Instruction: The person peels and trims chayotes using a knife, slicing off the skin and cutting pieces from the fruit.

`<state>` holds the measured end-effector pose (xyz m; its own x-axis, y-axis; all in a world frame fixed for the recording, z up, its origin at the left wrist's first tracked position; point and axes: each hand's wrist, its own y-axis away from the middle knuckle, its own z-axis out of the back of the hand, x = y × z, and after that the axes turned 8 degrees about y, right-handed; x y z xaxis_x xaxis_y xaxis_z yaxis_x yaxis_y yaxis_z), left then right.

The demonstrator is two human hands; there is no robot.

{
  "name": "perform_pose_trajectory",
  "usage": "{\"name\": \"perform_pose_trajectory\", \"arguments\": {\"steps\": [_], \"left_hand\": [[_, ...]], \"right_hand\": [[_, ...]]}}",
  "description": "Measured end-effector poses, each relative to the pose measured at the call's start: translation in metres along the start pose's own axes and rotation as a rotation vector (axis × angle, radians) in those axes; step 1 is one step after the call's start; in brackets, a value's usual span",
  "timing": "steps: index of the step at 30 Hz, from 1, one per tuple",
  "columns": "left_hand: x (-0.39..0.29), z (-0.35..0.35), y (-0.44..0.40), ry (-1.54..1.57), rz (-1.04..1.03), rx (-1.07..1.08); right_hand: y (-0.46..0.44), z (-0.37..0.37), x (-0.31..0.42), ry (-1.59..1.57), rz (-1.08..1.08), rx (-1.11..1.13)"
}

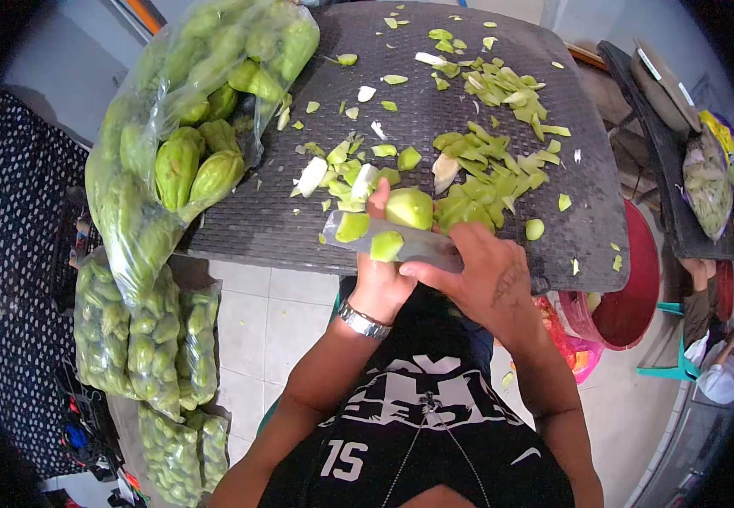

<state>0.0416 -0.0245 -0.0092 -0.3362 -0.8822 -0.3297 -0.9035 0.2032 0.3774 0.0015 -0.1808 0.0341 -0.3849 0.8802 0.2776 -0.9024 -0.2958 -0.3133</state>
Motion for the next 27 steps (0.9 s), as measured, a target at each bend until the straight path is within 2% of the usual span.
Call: {"name": "perform_pose_trajectory", "arguments": {"steps": [3,9,12,17,18,19,23,26,27], "left_hand": [[0.003,-0.001,-0.001,-0.043,-0.074,-0.065],[0.001,0.012,-0.008,-0.007,0.023,-0.015],[0.004,0.010,-0.006,-0.012,-0.004,-0.005],[0.007,-0.003,-0.003,-0.081,-0.156,-0.097],[0.007,-0.006,-0.002,-0.083,-0.201,-0.127],[-0.008,0.000,0.006,-0.065,-0.083,0.042],[-0.021,-0.013,0.013,-0.106,0.023,0.046],[-0.016,-0.020,0.008,-0.146,-0.021,-0.019],[-0.012,-0.014,0.005,-0.110,-0.046,0.018]], "right_hand": [[-0.003,0.000,0.002,-0.030,-0.004,-0.043],[-0.003,-0.001,0.001,-0.055,0.002,-0.007],[-0.003,-0.003,0.003,-0.060,0.005,-0.027],[-0.007,0.005,-0.009,-0.098,-0.027,0.008],[-0.009,0.007,-0.019,-0.117,-0.124,0.039],[-0.011,0.009,-0.034,-0.138,-0.219,0.071],[-0.017,0.032,-0.065,-0.194,-0.457,0.147],[-0.011,0.032,-0.047,-0.242,-0.310,0.195],[-0.008,0.036,-0.030,-0.246,-0.296,0.221]]}}
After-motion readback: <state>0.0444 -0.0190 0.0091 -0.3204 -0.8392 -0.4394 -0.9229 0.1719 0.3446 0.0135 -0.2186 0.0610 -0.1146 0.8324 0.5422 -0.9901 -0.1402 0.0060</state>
